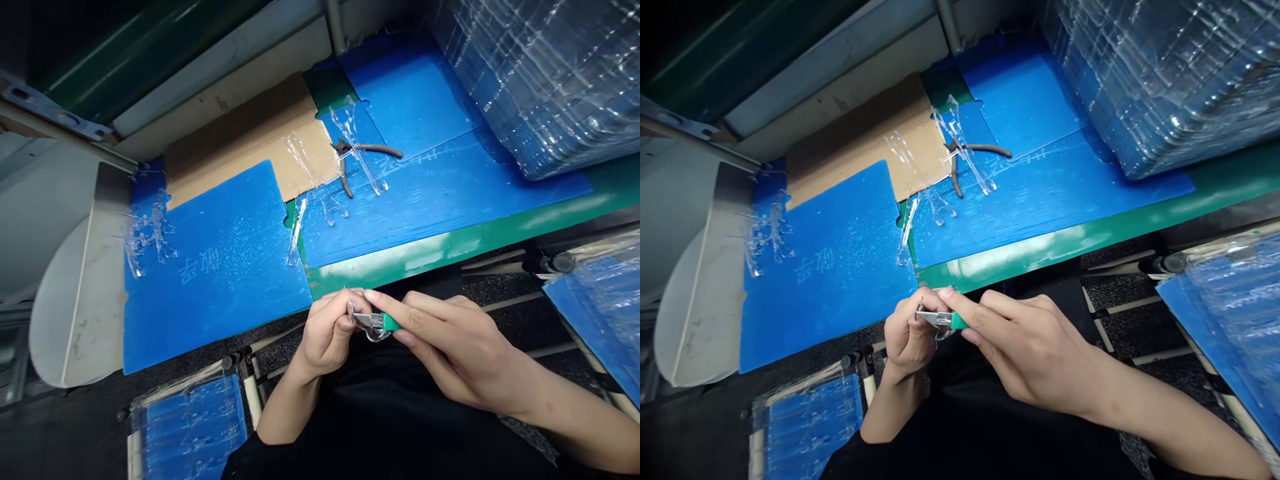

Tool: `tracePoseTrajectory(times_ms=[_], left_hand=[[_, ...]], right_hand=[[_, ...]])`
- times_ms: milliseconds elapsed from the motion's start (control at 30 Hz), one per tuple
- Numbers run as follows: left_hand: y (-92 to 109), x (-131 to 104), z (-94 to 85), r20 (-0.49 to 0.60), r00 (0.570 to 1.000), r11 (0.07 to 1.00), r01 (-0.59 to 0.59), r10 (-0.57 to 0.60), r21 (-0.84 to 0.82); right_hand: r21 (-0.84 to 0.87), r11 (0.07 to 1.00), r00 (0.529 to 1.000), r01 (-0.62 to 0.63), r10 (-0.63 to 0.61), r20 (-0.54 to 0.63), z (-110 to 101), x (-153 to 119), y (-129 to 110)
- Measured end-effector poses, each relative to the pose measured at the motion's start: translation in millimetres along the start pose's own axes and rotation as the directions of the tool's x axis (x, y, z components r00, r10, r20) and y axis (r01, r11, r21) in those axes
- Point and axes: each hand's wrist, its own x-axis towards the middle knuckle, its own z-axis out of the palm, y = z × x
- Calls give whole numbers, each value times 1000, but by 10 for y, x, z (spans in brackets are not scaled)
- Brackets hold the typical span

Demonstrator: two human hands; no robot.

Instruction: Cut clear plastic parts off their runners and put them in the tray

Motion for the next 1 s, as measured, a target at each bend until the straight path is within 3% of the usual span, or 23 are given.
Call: tracePoseTrajectory(times_ms=[433,600,667,800,900,1000], left_hand=[[-14,-8,11,-35,999,998,6,-4,66],[8,-23,65,-14,1000,1000,-21,21,6],[18,-35,94,-44,998,998,37,-39,-58],[48,44,137,-146,942,908,236,-301,-346],[65,202,105,-208,896,818,237,-393,-525],[52,347,3,-335,839,813,195,-428,-549]], right_hand=[[-11,996,982,-88,85,-171,107,-18,-185],[99,978,949,-182,201,-243,197,24,-54],[179,957,923,-228,271,-272,221,57,17],[385,863,840,-325,451,-302,239,100,54],[513,788,779,-340,542,-316,270,83,39],[561,746,755,-359,586,-294,356,24,53]])
